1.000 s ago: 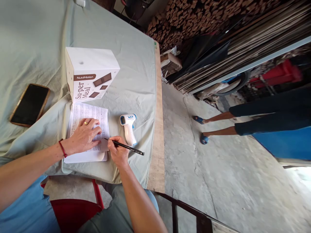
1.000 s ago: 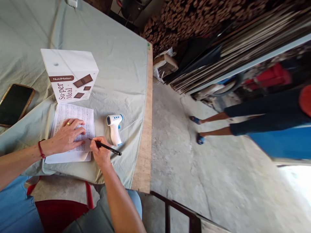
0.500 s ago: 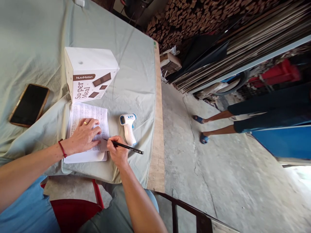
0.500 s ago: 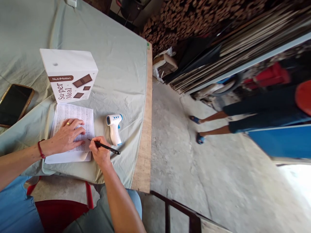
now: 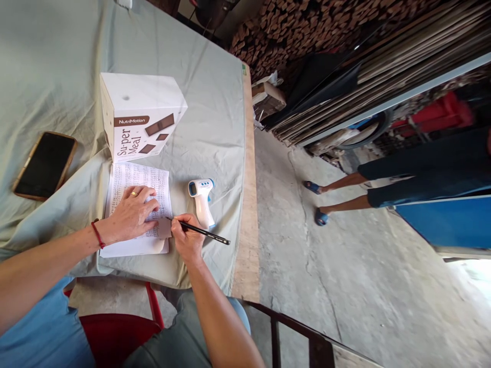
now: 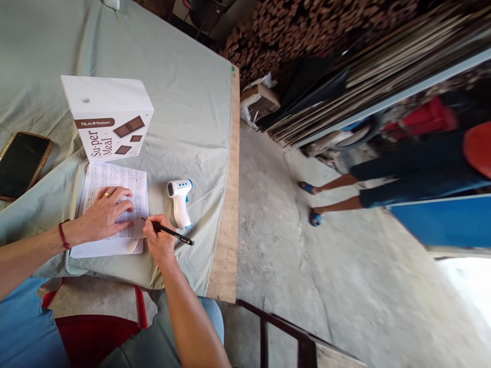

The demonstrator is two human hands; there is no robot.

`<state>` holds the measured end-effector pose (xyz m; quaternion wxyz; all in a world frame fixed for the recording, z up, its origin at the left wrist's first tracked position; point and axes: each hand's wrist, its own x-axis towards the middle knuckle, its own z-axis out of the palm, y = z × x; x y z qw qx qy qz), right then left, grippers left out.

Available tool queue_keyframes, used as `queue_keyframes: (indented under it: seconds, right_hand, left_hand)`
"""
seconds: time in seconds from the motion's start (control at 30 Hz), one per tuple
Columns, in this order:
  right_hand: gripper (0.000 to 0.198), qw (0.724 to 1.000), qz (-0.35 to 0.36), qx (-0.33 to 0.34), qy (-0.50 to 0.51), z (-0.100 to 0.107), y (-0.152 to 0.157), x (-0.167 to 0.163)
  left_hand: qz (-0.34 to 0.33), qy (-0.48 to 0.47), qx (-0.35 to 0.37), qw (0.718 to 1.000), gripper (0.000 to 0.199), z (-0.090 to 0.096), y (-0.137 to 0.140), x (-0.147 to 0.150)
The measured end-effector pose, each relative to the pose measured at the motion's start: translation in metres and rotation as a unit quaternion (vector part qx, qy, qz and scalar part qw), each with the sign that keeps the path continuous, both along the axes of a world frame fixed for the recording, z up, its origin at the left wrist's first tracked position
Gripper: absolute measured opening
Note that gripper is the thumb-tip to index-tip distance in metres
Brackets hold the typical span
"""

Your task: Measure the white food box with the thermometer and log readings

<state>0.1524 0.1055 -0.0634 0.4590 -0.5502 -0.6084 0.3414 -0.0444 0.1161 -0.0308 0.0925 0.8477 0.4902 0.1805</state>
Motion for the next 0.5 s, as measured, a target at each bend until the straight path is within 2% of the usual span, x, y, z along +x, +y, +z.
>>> queue_keyframes:
  seconds: [0.5]
  right_hand:
    - [0.011, 1.000, 0.005, -0.007, 0.000, -0.0011, 0.0019, -0.0014]
  left_hand:
    - [0.001, -0.003, -0.005, 1.000, 0.016, 0.0005, -0.0003, 0.0002]
